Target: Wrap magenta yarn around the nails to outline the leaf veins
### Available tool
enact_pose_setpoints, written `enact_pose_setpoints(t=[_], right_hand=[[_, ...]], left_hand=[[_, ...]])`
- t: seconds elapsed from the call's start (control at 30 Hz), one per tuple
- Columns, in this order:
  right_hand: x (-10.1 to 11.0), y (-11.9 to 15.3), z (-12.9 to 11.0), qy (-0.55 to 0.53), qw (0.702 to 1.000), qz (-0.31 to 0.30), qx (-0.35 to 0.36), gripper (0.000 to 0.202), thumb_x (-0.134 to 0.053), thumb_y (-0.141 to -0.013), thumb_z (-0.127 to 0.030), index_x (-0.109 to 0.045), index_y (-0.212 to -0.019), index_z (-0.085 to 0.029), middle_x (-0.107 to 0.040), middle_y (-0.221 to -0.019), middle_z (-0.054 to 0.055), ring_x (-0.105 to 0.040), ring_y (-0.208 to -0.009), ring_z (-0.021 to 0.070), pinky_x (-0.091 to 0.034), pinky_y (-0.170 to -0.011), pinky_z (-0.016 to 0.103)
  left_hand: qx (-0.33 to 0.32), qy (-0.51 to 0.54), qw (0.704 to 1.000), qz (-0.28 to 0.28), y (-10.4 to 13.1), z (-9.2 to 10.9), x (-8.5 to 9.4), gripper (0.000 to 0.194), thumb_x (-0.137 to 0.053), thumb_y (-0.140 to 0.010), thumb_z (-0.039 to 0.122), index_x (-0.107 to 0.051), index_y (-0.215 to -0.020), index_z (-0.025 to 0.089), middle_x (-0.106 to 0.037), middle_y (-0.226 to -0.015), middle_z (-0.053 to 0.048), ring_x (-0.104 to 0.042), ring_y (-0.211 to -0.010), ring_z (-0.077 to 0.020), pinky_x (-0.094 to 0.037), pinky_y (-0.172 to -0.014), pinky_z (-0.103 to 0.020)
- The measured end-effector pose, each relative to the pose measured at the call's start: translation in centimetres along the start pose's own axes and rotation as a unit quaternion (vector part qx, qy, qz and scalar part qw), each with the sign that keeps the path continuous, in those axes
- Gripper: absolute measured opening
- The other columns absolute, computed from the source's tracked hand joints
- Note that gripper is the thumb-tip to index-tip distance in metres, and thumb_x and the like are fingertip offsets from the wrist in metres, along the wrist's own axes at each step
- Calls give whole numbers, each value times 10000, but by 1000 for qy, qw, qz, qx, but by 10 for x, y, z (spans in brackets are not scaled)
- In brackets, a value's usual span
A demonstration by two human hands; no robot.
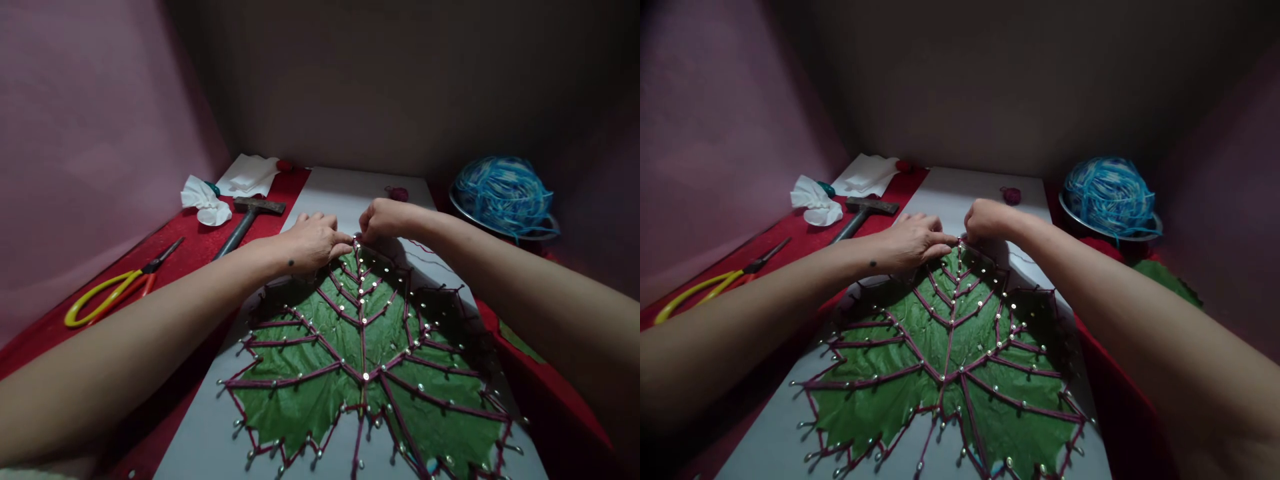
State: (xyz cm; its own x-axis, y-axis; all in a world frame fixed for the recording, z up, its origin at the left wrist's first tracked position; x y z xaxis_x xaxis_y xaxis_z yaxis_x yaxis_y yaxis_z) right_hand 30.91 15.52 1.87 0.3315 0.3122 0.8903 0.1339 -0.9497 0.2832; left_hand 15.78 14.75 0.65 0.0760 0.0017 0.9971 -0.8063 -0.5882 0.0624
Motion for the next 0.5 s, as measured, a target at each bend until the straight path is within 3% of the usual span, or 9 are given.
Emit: enact_pose_setpoints(t=[0.23, 0.37, 0.5], right_hand=[[-11, 2, 31, -233, 972, -31, 25, 79, -634, -683, -282, -628, -646, -212, -459, -473, -31, -317, -414, 75, -216, -425, 267], [-16, 5, 31, -258, 966, 0, -13, 76, -680, -633, -245, -621, -605, -206, -486, -460, -19, -342, -397, 80, -242, -416, 270], [-18, 4, 23, -253, 966, 33, -36, 92, -682, -608, -188, -596, -575, -200, -532, -490, -9, -430, -440, 105, -317, -443, 275]], left_hand=[[-24, -107, 994, 2, 1, 8, 4, 409, -358, -910, 527, -568, -1214, 353, -533, -1022, -111, -456, -953, -274, -284, -796, -376], [-2, -56, 998, -22, 2, 8, 5, 453, -307, -924, 531, -550, -1239, 313, -535, -1024, -110, -473, -934, -253, -302, -784, -359], [12, 5, 1000, -28, 3, 4, 5, 434, -314, -927, 524, -498, -1284, 357, -532, -1052, -92, -473, -972, -244, -308, -804, -349]])
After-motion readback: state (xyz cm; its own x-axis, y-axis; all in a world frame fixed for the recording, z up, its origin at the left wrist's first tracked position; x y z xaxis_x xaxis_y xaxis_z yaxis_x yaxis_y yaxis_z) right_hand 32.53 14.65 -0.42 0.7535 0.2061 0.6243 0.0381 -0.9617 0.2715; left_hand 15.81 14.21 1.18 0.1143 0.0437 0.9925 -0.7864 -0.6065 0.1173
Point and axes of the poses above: each hand's wrist, its own y-axis away from the middle knuckle, its own x-axis out of the back of the hand, z = x × y, the point moved 3 cm from there along -y, towards the middle knuckle
